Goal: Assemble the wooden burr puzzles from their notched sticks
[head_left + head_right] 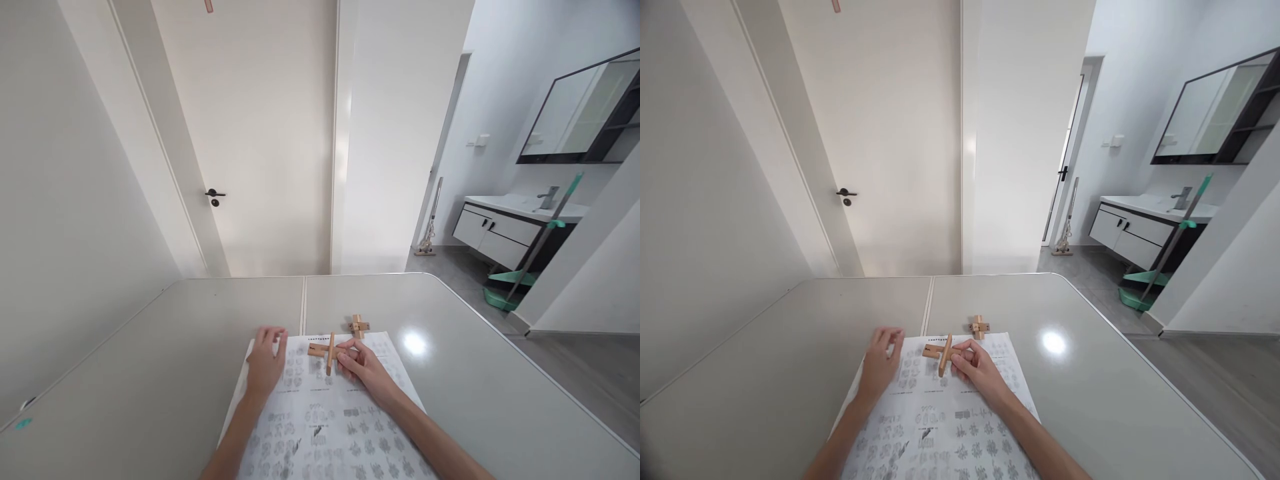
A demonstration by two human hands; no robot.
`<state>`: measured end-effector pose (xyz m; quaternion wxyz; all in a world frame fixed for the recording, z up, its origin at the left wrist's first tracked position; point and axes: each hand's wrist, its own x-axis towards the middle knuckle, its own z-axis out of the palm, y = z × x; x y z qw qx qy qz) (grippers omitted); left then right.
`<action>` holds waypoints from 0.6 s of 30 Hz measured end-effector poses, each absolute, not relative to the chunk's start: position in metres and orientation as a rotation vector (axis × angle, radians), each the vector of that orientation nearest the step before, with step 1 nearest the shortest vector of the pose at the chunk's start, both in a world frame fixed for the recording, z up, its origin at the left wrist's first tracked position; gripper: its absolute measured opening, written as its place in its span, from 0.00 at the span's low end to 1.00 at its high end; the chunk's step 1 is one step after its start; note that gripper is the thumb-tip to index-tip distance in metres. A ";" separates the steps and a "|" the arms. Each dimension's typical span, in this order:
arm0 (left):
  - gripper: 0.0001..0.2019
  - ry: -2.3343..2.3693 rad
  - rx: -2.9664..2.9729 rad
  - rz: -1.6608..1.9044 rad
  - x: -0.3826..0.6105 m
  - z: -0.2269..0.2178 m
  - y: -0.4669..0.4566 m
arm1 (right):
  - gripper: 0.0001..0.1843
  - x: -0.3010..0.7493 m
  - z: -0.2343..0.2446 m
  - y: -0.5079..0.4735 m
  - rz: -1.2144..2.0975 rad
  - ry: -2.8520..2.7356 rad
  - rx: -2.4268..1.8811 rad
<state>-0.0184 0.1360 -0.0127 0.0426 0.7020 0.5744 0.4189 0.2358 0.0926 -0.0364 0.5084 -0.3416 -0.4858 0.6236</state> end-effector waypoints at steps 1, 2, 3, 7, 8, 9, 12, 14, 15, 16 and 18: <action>0.17 1.633 2.121 1.242 -0.011 -0.012 0.133 | 0.23 0.235 -0.037 0.093 1.507 -1.177 -0.817; 0.18 1.520 2.082 1.198 -0.004 -0.012 0.130 | 0.23 0.235 -0.037 0.093 1.508 -1.182 -0.811; 0.18 1.436 2.010 1.150 0.003 -0.013 0.128 | 0.23 0.235 -0.038 0.093 1.507 -1.188 -0.805; 0.22 1.117 1.690 0.967 0.016 -0.016 0.123 | 0.22 0.234 -0.035 0.092 1.493 -1.210 -0.770; 0.22 1.070 1.623 0.949 0.017 -0.016 0.124 | 0.21 0.234 -0.034 0.091 1.498 -1.212 -0.760; 0.23 1.039 1.574 0.937 0.017 -0.017 0.124 | 0.22 0.235 -0.033 0.091 1.511 -1.209 -0.750; 0.23 1.012 1.542 0.947 0.017 -0.017 0.126 | 0.23 0.235 -0.033 0.091 1.592 -1.173 -0.717; 0.22 1.003 1.573 0.991 0.017 -0.016 0.126 | 0.25 0.235 -0.034 0.092 1.662 -1.154 -0.702; 0.21 0.998 1.585 1.013 0.017 -0.015 0.126 | 0.26 0.235 -0.035 0.092 1.693 -1.147 -0.695; 0.21 0.994 1.592 1.028 0.018 -0.014 0.125 | 0.27 0.235 -0.036 0.092 1.721 -1.140 -0.685; 0.21 0.988 1.594 1.028 0.019 -0.011 0.123 | 0.29 0.235 -0.035 0.092 1.780 -1.113 -0.645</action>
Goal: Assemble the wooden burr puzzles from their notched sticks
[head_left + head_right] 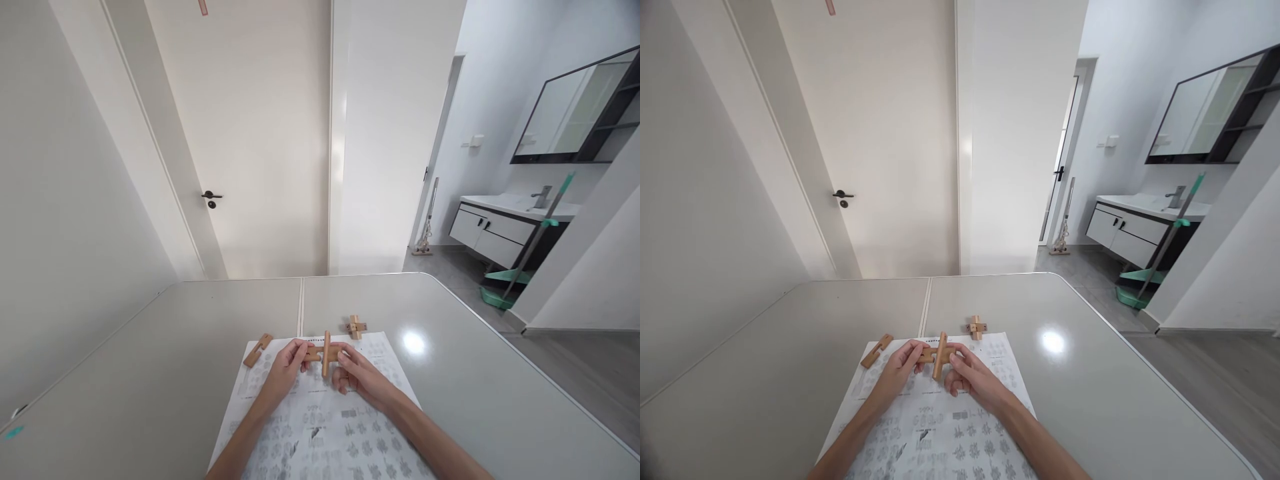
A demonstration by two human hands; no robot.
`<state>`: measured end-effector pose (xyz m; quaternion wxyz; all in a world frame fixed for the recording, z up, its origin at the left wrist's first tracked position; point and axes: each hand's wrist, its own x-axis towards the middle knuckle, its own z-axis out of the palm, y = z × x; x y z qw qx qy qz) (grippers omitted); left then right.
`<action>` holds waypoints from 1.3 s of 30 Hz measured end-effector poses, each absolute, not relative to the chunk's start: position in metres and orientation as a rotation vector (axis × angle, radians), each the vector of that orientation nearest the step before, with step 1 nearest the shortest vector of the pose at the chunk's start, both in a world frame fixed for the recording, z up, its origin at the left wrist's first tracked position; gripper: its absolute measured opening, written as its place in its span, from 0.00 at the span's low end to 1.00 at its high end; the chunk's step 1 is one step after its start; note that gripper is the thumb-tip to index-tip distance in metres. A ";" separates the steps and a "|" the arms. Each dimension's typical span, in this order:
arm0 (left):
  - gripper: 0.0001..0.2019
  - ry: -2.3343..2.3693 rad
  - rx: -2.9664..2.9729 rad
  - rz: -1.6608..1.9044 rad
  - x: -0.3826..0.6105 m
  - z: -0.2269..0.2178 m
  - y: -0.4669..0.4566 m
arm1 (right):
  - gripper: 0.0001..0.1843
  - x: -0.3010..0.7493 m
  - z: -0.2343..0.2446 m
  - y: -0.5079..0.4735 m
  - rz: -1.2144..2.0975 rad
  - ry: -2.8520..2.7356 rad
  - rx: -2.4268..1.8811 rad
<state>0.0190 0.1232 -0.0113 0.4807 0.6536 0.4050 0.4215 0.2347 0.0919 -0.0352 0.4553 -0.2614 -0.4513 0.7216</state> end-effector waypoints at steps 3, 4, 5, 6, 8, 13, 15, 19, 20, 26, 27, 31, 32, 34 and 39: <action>0.20 0.983 1.600 0.992 0.020 -0.008 0.120 | 0.28 0.236 -0.033 0.091 1.878 -1.059 -0.563; 0.20 0.983 1.606 0.979 0.020 -0.007 0.120 | 0.28 0.237 -0.032 0.090 1.898 -1.053 -0.549; 0.20 0.984 1.612 0.969 0.021 -0.007 0.119 | 0.27 0.238 -0.031 0.090 1.905 -1.055 -0.545; 0.20 0.984 1.615 0.963 0.021 -0.007 0.119 | 0.27 0.239 -0.031 0.090 1.901 -1.063 -0.550; 0.20 0.982 1.619 0.957 0.021 -0.007 0.119 | 0.28 0.240 -0.032 0.091 1.877 -1.091 -0.575; 0.19 0.989 1.628 0.958 0.022 -0.007 0.118 | 0.32 0.241 -0.033 0.090 1.828 -1.133 -0.645; 0.20 0.999 1.639 0.956 0.022 -0.007 0.118 | 0.34 0.241 -0.033 0.090 1.820 -1.144 -0.669; 0.19 0.984 1.646 0.965 0.023 -0.005 0.117 | 0.32 0.242 -0.031 0.091 1.793 -1.154 -0.713; 0.19 0.977 1.642 0.968 0.023 -0.005 0.117 | 0.31 0.243 -0.030 0.091 1.779 -1.157 -0.721; 0.18 0.963 1.624 0.969 0.025 -0.003 0.116 | 0.28 0.244 -0.024 0.089 1.706 -1.201 -0.735; 0.18 0.964 1.624 0.974 0.025 -0.003 0.117 | 0.28 0.243 -0.024 0.089 1.695 -1.199 -0.737; 0.19 0.964 1.622 0.961 0.025 -0.008 0.118 | 0.26 0.241 -0.026 0.091 1.620 -1.135 -0.792; 0.19 0.961 1.620 0.948 0.026 -0.009 0.118 | 0.26 0.241 -0.027 0.092 1.600 -1.115 -0.809; 0.19 0.955 1.621 0.932 0.026 -0.011 0.119 | 0.25 0.242 -0.027 0.093 1.587 -1.089 -0.830; 0.19 1.004 1.594 0.951 0.025 -0.010 0.120 | 0.26 0.243 -0.025 0.094 1.657 -1.000 -0.789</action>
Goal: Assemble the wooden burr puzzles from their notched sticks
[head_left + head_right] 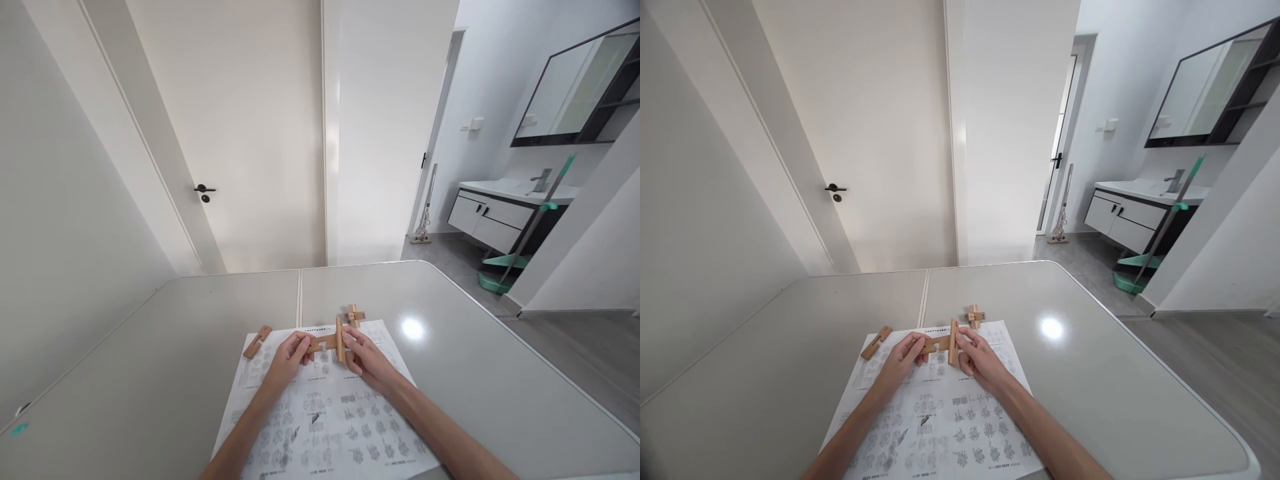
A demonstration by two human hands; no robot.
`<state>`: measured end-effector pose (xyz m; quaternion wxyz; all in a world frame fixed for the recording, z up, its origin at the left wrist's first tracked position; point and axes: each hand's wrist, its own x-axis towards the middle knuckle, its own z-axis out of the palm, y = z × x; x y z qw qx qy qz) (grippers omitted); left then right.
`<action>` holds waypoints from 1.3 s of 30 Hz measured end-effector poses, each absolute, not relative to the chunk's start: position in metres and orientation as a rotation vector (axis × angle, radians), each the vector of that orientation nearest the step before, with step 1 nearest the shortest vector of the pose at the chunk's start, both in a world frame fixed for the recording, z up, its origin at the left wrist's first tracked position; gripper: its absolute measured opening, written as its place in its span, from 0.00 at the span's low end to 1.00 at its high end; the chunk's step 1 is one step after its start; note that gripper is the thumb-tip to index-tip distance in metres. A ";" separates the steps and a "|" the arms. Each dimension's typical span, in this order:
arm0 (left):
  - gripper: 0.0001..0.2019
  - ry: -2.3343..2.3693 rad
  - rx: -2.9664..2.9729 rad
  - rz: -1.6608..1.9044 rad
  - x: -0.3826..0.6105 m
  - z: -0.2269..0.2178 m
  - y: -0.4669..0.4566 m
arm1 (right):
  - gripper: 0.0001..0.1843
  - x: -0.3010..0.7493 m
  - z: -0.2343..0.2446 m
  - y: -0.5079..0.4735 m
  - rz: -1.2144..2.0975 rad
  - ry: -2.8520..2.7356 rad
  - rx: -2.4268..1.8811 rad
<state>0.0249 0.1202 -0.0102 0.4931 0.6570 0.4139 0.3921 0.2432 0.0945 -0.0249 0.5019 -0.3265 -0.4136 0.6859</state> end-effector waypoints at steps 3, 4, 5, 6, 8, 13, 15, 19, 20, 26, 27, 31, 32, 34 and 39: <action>0.20 1.037 1.565 0.967 0.025 -0.008 0.120 | 0.26 0.243 -0.025 0.094 1.706 -0.936 -0.752; 0.20 1.040 1.560 0.973 0.025 -0.007 0.120 | 0.26 0.243 -0.025 0.094 1.716 -0.925 -0.744; 0.20 1.042 1.555 0.977 0.025 -0.007 0.120 | 0.26 0.243 -0.025 0.094 1.722 -0.921 -0.740; 0.20 1.044 1.551 0.979 0.025 -0.007 0.119 | 0.25 0.243 -0.025 0.094 1.724 -0.921 -0.738; 0.20 1.046 1.542 0.985 0.025 -0.007 0.119 | 0.25 0.243 -0.024 0.093 1.722 -0.933 -0.739; 0.21 1.051 1.556 0.982 0.023 -0.009 0.120 | 0.24 0.241 -0.020 0.093 1.689 -0.939 -0.791; 0.22 1.054 1.568 0.987 0.022 -0.011 0.123 | 0.23 0.240 -0.019 0.093 1.680 -0.923 -0.831; 0.23 1.095 1.563 1.061 0.019 -0.016 0.128 | 0.22 0.241 -0.020 0.094 1.705 -0.850 -0.844; 0.23 1.125 1.559 1.089 0.018 -0.017 0.129 | 0.22 0.242 -0.021 0.095 1.697 -0.829 -0.844; 0.19 1.434 1.671 1.197 0.013 -0.026 0.128 | 0.20 0.241 -0.030 0.098 1.417 -0.994 -1.021; 0.17 1.484 1.722 1.188 0.013 -0.027 0.127 | 0.20 0.240 -0.033 0.098 1.367 -1.048 -1.056; 0.12 1.605 1.954 1.100 0.016 -0.028 0.124 | 0.23 0.236 -0.045 0.099 1.259 -1.175 -1.122; 0.11 1.604 2.006 1.072 0.017 -0.028 0.123 | 0.25 0.235 -0.049 0.099 1.231 -1.206 -1.139; 0.11 1.548 2.097 1.015 0.019 -0.026 0.119 | 0.25 0.235 -0.055 0.101 1.169 -1.260 -1.180; 0.11 1.241 2.361 0.826 0.023 -0.021 0.108 | 0.17 0.236 -0.060 0.102 0.866 -1.411 -1.249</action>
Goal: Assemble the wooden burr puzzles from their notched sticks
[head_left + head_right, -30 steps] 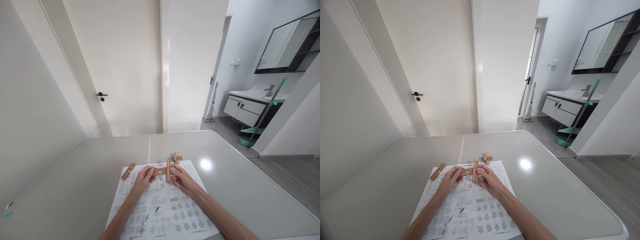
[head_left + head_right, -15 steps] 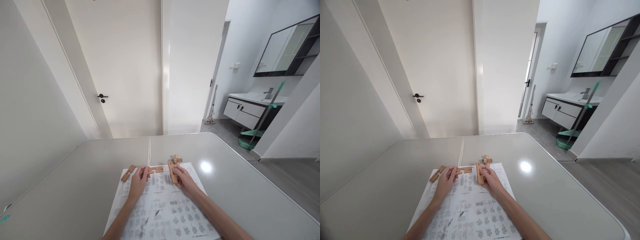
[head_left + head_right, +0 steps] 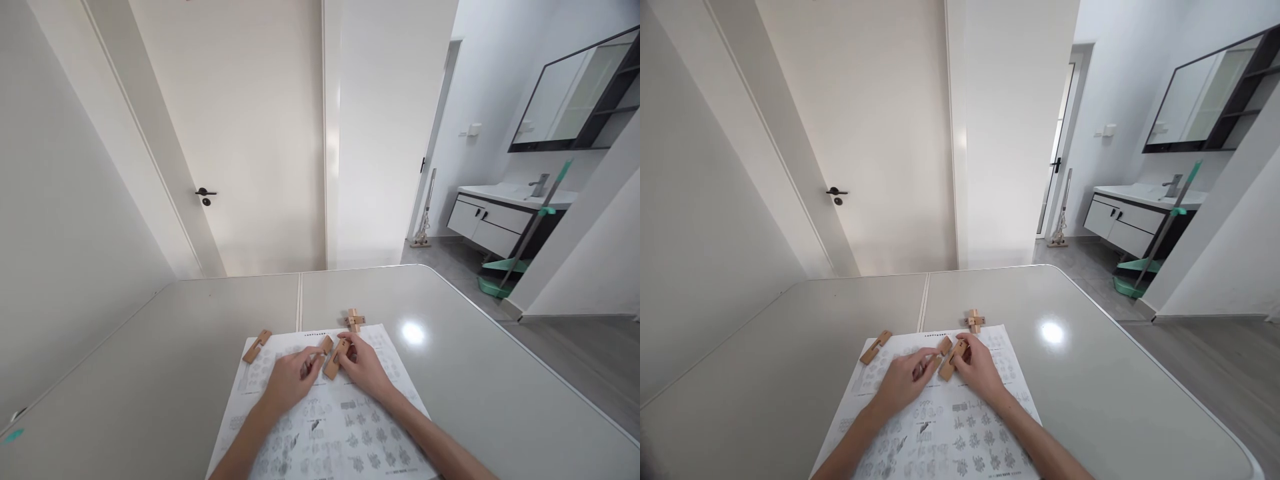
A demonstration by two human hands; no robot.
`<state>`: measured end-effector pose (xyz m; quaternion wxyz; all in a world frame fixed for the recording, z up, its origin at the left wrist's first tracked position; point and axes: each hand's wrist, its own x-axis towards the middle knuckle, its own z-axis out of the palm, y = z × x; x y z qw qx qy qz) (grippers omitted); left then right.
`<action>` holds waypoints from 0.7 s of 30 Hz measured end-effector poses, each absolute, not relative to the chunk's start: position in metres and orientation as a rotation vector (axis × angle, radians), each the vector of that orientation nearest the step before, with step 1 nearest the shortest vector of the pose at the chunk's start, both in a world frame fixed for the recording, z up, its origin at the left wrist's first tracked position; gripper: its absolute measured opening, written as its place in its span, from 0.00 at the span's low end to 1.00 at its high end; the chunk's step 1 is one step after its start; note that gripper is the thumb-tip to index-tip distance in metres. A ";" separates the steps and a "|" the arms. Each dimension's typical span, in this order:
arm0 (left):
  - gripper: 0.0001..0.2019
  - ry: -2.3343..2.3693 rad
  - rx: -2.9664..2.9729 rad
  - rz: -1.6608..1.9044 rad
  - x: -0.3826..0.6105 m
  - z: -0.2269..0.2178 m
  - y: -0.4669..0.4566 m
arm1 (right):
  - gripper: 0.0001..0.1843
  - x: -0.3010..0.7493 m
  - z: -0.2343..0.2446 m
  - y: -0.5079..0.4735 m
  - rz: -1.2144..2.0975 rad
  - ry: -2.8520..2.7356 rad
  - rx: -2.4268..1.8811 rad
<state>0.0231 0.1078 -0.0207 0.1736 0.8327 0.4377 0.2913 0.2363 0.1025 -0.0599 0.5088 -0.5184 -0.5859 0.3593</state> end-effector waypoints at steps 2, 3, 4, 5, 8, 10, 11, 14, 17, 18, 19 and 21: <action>0.11 1.164 2.441 0.782 0.023 -0.020 0.104 | 0.16 0.236 -0.058 0.100 0.730 -1.493 -1.282; 0.11 1.147 2.470 0.764 0.023 -0.020 0.103 | 0.16 0.236 -0.057 0.099 0.671 -1.541 -1.310; 0.12 1.143 2.495 0.743 0.023 -0.021 0.103 | 0.17 0.235 -0.056 0.097 0.614 -1.589 -1.345; 0.12 1.150 2.519 0.720 0.023 -0.021 0.103 | 0.17 0.235 -0.055 0.095 0.562 -1.639 -1.378; 0.11 1.215 2.594 0.666 0.023 -0.022 0.104 | 0.17 0.233 -0.054 0.093 0.437 -1.759 -1.436; 0.09 1.259 2.633 0.666 0.023 -0.022 0.105 | 0.17 0.232 -0.054 0.093 0.385 -1.806 -1.443; 0.09 1.266 2.644 0.670 0.023 -0.022 0.105 | 0.17 0.231 -0.054 0.093 0.369 -1.823 -1.445; 0.11 1.244 2.654 0.681 0.023 -0.020 0.104 | 0.17 0.231 -0.054 0.092 0.344 -1.860 -1.443; 0.10 1.247 2.666 0.682 0.022 -0.020 0.104 | 0.16 0.231 -0.054 0.092 0.327 -1.886 -1.421; 0.10 1.254 2.675 0.682 0.022 -0.020 0.104 | 0.16 0.231 -0.054 0.092 0.326 -1.891 -1.414; 0.10 1.259 2.683 0.679 0.022 -0.021 0.104 | 0.15 0.231 -0.054 0.092 0.330 -1.893 -1.408; 0.10 1.269 2.685 0.679 0.022 -0.022 0.104 | 0.15 0.230 -0.055 0.092 0.354 -1.882 -1.395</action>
